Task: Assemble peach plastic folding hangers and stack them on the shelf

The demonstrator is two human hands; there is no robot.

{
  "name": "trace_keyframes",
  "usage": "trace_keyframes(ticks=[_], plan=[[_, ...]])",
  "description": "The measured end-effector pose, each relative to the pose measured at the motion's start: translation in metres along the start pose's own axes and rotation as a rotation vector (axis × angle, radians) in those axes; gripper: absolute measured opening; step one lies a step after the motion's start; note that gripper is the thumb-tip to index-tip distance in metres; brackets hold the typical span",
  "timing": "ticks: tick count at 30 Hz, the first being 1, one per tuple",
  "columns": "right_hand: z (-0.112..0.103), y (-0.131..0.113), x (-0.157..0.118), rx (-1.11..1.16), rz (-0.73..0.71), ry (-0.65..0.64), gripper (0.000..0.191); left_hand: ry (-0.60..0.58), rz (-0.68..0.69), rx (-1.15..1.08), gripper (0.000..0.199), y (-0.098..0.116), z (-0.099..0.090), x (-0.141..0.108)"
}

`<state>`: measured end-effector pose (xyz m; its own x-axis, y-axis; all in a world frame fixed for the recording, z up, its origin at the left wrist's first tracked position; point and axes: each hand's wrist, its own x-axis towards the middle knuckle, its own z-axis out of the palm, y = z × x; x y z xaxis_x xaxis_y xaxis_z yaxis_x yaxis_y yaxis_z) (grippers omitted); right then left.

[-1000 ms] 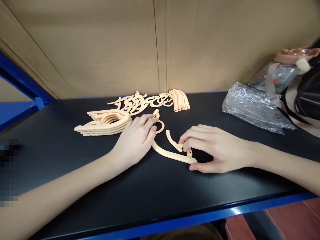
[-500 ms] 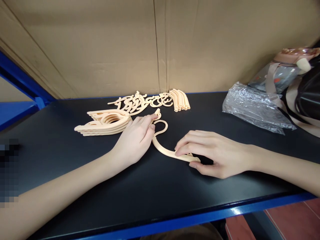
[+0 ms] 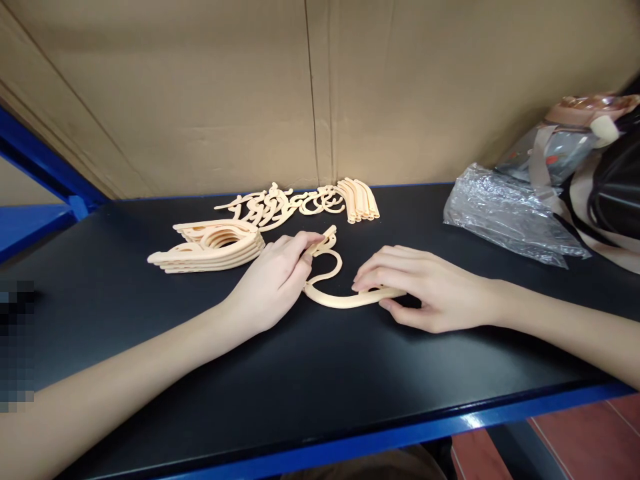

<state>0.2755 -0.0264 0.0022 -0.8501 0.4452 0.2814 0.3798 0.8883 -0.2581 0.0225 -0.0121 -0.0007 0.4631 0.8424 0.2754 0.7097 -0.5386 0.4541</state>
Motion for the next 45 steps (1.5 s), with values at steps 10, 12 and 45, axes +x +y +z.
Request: trace_keyframes(ticks=[10, 12, 45], plan=[[0.002, 0.012, -0.002, -0.160, 0.095, 0.143, 0.027, -0.066, 0.172, -0.143, 0.039, -0.003, 0.004, 0.001], [0.002, 0.013, -0.002, -0.176, 0.105, 0.148, 0.027, -0.058, 0.201, -0.112, 0.035, -0.003, 0.005, 0.001], [0.006, 0.008, 0.000, -0.042, 0.167, 0.055, 0.034, -0.100, 0.354, 0.071, 0.079, 0.002, 0.003, -0.001]])
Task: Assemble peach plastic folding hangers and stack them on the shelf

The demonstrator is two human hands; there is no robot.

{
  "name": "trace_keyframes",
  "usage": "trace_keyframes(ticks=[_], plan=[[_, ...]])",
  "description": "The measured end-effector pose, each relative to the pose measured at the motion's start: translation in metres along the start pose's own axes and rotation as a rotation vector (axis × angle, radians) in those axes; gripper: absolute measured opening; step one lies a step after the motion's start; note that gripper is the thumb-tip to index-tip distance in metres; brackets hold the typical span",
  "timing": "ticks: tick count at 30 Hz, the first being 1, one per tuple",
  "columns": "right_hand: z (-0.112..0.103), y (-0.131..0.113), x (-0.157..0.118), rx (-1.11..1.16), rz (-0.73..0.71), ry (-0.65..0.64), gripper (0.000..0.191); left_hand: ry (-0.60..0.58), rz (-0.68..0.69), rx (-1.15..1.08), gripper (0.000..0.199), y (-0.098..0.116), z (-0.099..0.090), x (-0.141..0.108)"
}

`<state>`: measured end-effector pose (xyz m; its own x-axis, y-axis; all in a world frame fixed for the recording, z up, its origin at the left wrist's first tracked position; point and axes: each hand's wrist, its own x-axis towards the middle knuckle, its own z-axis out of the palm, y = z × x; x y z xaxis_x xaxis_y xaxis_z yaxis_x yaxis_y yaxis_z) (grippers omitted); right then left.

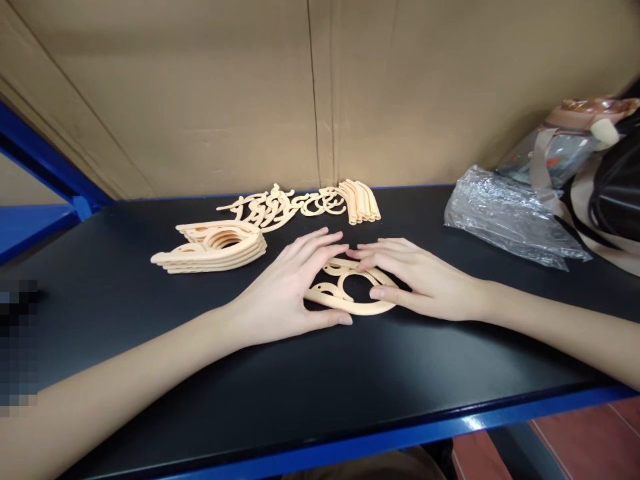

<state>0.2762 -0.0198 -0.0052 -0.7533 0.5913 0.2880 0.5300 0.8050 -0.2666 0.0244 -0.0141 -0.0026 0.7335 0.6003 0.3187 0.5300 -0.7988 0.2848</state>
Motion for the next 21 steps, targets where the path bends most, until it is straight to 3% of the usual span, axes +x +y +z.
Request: trace_keyframes(ticks=[7, 13, 17, 21], plan=[[-0.0038, -0.0008, 0.0003, -0.039, 0.035, 0.067, 0.026, -0.148, -0.028, 0.007, 0.077, -0.0012, 0.0008, -0.0039], [-0.0021, 0.0002, -0.0012, -0.070, -0.011, 0.092, 0.027, 0.004, 0.001, 0.089, 0.077, 0.0011, 0.0005, -0.0024], [-0.0019, -0.0006, -0.0005, -0.090, -0.019, 0.147, 0.044, 0.135, 0.044, 0.232, 0.074, 0.0031, -0.0014, -0.0026], [-0.0019, -0.0019, 0.0006, -0.103, -0.009, 0.201, 0.057, 0.188, 0.050, 0.328, 0.071, 0.0048, -0.0034, -0.0033]])
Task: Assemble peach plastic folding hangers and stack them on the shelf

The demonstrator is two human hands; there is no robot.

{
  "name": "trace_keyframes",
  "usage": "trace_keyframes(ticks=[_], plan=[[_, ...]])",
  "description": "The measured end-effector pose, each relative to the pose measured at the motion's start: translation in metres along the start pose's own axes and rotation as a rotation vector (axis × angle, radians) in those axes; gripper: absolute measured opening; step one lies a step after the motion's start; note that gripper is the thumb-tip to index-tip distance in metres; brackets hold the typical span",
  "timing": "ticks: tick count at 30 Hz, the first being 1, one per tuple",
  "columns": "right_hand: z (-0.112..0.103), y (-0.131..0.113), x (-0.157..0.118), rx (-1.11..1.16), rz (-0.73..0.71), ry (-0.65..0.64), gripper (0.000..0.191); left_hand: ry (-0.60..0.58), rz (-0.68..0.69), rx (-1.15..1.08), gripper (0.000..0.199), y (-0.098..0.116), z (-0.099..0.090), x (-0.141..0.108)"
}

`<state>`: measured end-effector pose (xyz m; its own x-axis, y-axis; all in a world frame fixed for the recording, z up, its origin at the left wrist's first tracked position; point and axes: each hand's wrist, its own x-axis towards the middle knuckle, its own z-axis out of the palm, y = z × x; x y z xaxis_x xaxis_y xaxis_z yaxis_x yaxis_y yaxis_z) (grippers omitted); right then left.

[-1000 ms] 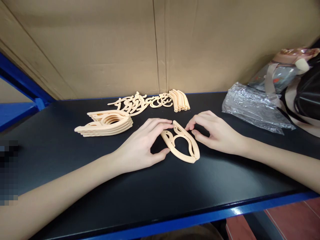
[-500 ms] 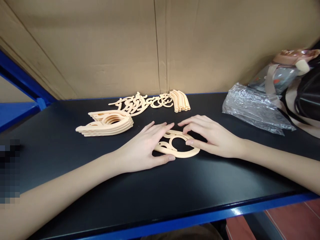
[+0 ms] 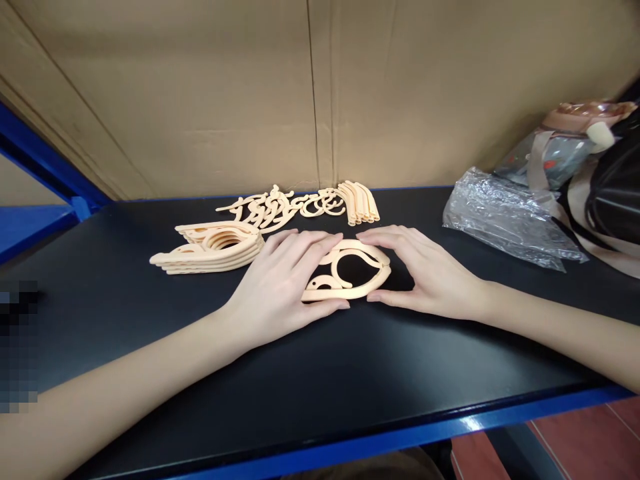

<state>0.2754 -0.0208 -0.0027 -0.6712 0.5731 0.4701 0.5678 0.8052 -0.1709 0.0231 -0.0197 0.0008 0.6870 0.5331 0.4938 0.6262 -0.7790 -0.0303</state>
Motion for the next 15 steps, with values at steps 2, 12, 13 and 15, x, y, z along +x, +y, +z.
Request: trace_keyframes(ticks=[2, 12, 13, 15], plan=[[0.000, 0.000, 0.000, -0.007, -0.002, 0.004, 0.059, -0.001, -0.001, 0.015, 0.070, 0.002, -0.001, 0.000], [-0.002, -0.002, -0.003, -0.020, -0.061, 0.082, 0.062, -0.064, 0.033, 0.076, 0.069, 0.008, -0.014, 0.005], [-0.002, -0.002, -0.004, -0.029, -0.073, 0.097, 0.061, -0.089, 0.032, 0.088, 0.069, 0.010, -0.015, 0.006], [-0.003, -0.004, -0.004, -0.053, -0.108, 0.112, 0.061, -0.126, 0.038, 0.104, 0.066, 0.012, -0.019, 0.008]])
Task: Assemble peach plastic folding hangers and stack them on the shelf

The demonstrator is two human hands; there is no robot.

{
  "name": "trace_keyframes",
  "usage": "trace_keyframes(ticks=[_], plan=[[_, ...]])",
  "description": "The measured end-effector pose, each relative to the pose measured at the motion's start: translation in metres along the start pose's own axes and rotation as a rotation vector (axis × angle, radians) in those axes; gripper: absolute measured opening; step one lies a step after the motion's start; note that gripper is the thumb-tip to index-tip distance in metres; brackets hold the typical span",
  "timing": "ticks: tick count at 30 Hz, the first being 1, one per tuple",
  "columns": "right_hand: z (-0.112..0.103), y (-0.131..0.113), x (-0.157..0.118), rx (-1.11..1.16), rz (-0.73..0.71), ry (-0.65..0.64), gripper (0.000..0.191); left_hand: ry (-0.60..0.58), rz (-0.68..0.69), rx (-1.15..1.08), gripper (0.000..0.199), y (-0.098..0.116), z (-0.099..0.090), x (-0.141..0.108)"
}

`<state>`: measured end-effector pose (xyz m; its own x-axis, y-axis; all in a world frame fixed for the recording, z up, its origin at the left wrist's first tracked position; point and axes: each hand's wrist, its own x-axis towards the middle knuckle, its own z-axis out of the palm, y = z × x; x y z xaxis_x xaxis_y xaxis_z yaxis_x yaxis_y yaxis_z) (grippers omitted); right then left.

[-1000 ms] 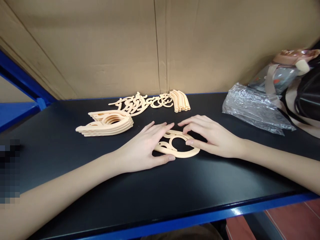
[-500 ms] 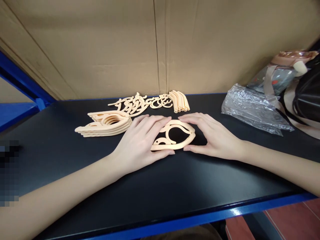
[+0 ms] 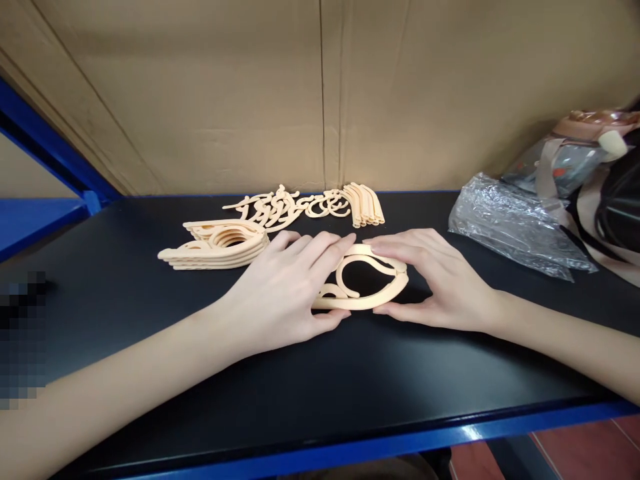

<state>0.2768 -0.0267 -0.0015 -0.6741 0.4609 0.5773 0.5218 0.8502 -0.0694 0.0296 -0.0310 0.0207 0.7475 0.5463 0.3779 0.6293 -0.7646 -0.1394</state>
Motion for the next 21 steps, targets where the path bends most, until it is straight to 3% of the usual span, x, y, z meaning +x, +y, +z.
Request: trace_keyframes(ticks=[4, 7, 10, 13, 18, 21], plan=[[-0.003, -0.003, 0.001, -0.024, -0.007, 0.001, 0.064, -0.021, 0.004, -0.019, 0.060, -0.003, -0.012, 0.005], [-0.005, -0.002, 0.002, -0.030, 0.041, 0.004, 0.065, -0.071, -0.076, -0.063, 0.061, -0.021, -0.028, 0.007], [-0.005, 0.000, 0.002, -0.047, 0.056, -0.023, 0.060, -0.123, -0.255, -0.177, 0.061, -0.052, -0.048, 0.003], [-0.002, 0.001, 0.002, -0.039, 0.059, -0.088, 0.055, -0.152, -0.389, -0.276, 0.077, -0.089, -0.062, -0.013], [0.004, 0.004, 0.003, 0.000, 0.078, -0.185, 0.050, -0.178, -0.484, -0.158, 0.082, -0.146, -0.066, -0.051], [0.007, 0.006, 0.003, 0.028, 0.134, -0.261, 0.053, -0.213, -0.474, -0.151, 0.082, -0.166, -0.062, -0.067]])
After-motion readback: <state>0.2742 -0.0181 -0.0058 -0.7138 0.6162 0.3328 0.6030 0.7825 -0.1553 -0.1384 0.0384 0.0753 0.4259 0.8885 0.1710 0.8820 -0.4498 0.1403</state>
